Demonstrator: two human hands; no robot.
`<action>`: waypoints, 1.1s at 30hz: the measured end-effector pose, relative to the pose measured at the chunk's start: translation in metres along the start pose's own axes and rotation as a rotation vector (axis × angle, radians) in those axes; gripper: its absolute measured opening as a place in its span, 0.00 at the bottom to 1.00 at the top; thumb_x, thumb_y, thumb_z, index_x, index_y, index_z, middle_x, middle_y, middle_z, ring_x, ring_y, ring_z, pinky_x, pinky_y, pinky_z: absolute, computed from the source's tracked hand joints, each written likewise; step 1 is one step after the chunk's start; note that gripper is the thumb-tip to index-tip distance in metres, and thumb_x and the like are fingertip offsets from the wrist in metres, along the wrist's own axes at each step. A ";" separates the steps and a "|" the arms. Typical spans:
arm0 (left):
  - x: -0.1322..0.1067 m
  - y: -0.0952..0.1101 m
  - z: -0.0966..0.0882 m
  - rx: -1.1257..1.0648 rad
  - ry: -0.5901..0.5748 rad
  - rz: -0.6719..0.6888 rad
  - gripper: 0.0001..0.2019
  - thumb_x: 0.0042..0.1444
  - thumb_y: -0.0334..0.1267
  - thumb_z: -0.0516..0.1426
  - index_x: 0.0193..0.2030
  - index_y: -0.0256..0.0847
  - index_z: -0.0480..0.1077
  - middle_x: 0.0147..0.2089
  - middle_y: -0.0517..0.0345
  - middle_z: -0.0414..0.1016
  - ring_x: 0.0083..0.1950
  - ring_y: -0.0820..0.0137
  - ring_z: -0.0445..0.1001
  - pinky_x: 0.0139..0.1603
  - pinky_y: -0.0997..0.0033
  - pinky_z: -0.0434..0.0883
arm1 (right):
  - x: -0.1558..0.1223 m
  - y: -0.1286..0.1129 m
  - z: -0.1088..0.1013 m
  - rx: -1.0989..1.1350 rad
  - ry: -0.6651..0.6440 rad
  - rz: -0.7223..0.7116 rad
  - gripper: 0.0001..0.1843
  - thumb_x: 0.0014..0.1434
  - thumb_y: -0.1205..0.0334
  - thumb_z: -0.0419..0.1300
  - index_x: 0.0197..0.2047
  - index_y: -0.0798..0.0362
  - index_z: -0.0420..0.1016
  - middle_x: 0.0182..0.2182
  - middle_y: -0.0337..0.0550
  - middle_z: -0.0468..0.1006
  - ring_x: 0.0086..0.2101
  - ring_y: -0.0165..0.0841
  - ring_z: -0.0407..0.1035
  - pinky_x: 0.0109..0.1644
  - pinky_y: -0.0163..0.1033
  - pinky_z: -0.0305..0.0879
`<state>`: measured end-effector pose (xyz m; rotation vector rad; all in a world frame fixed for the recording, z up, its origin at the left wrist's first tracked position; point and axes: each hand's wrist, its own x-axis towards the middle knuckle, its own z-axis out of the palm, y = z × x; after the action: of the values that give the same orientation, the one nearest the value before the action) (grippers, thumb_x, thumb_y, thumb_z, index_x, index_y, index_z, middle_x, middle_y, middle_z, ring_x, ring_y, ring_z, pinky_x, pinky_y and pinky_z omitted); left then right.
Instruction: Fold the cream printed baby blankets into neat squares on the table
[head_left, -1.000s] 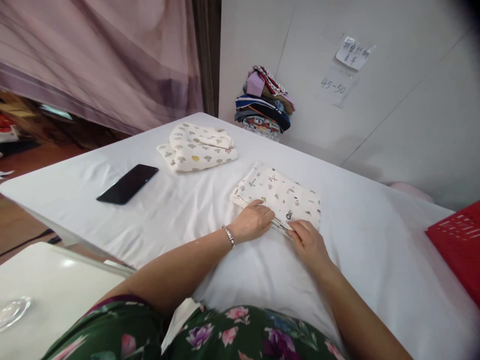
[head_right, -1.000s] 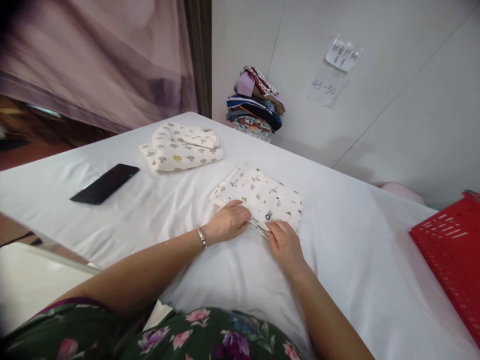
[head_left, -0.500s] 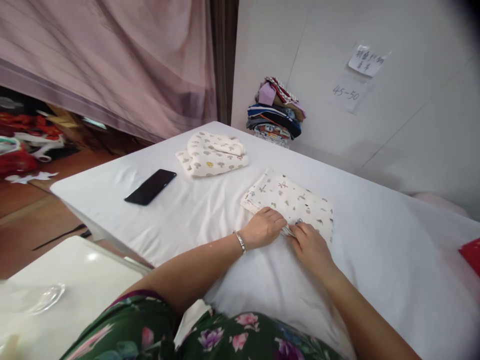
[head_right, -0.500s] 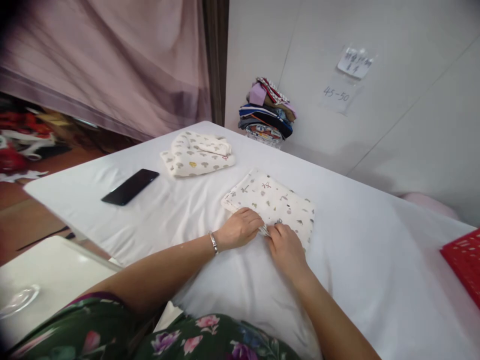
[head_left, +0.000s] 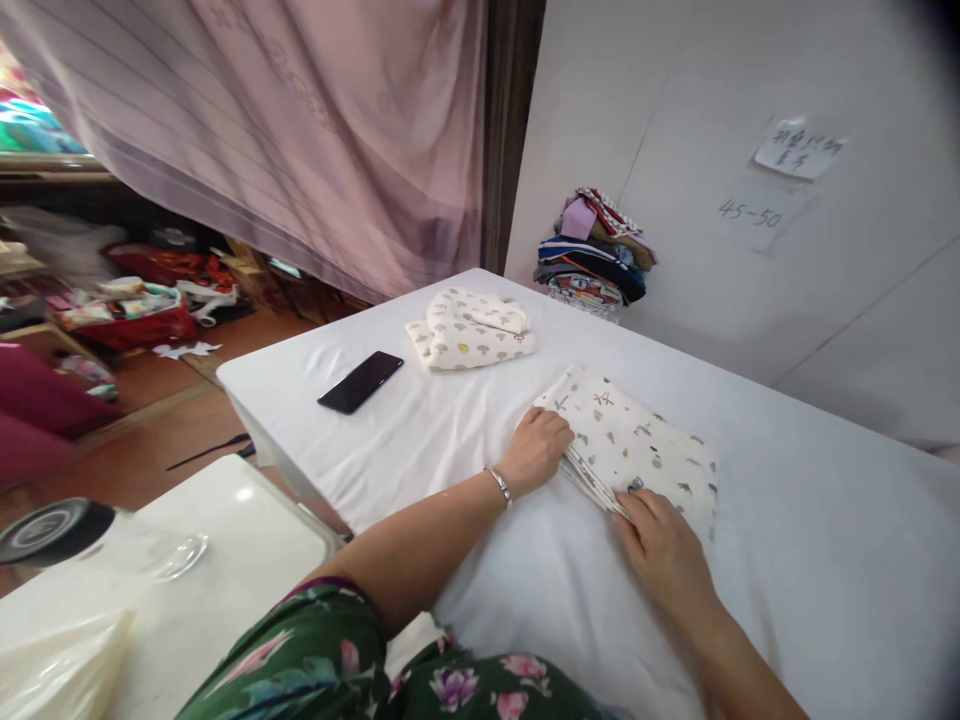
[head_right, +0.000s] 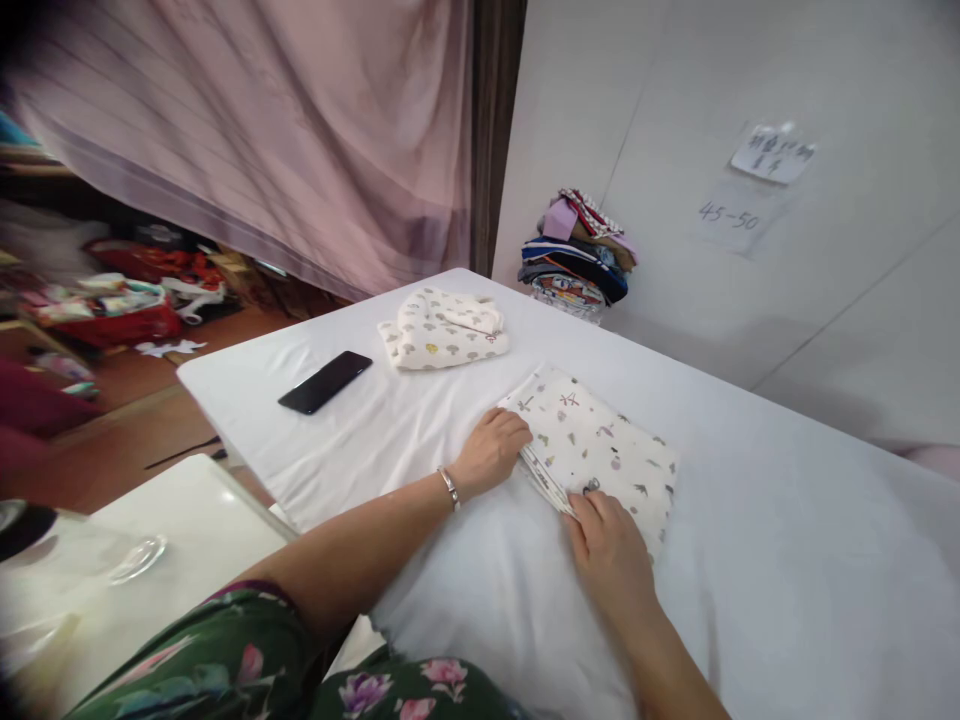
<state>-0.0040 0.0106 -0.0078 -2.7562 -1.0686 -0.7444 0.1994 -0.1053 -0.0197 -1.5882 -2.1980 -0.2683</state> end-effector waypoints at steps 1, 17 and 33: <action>0.000 -0.006 -0.002 0.007 0.008 -0.045 0.09 0.54 0.26 0.48 0.37 0.40 0.68 0.39 0.55 0.71 0.45 0.68 0.65 0.51 0.61 0.58 | 0.000 0.000 0.000 -0.004 0.001 0.003 0.12 0.60 0.56 0.48 0.41 0.50 0.69 0.33 0.45 0.70 0.33 0.36 0.65 0.35 0.41 0.61; -0.007 -0.061 -0.022 -0.335 0.021 -0.685 0.09 0.53 0.39 0.50 0.34 0.42 0.71 0.31 0.59 0.75 0.30 0.71 0.69 0.29 0.73 0.63 | -0.005 0.001 0.005 -0.018 -0.003 0.004 0.14 0.60 0.56 0.48 0.44 0.52 0.69 0.35 0.47 0.70 0.35 0.38 0.65 0.38 0.43 0.62; -0.003 -0.039 -0.022 -0.435 -0.219 -0.771 0.05 0.47 0.40 0.54 0.28 0.42 0.65 0.29 0.60 0.72 0.30 0.71 0.68 0.27 0.75 0.58 | -0.005 -0.002 0.003 -0.048 -0.033 -0.001 0.15 0.61 0.56 0.48 0.46 0.54 0.67 0.36 0.47 0.69 0.37 0.37 0.64 0.39 0.42 0.62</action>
<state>-0.0407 0.0322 0.0066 -2.7561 -2.3269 -0.8258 0.1984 -0.1091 -0.0241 -1.6282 -2.2325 -0.2990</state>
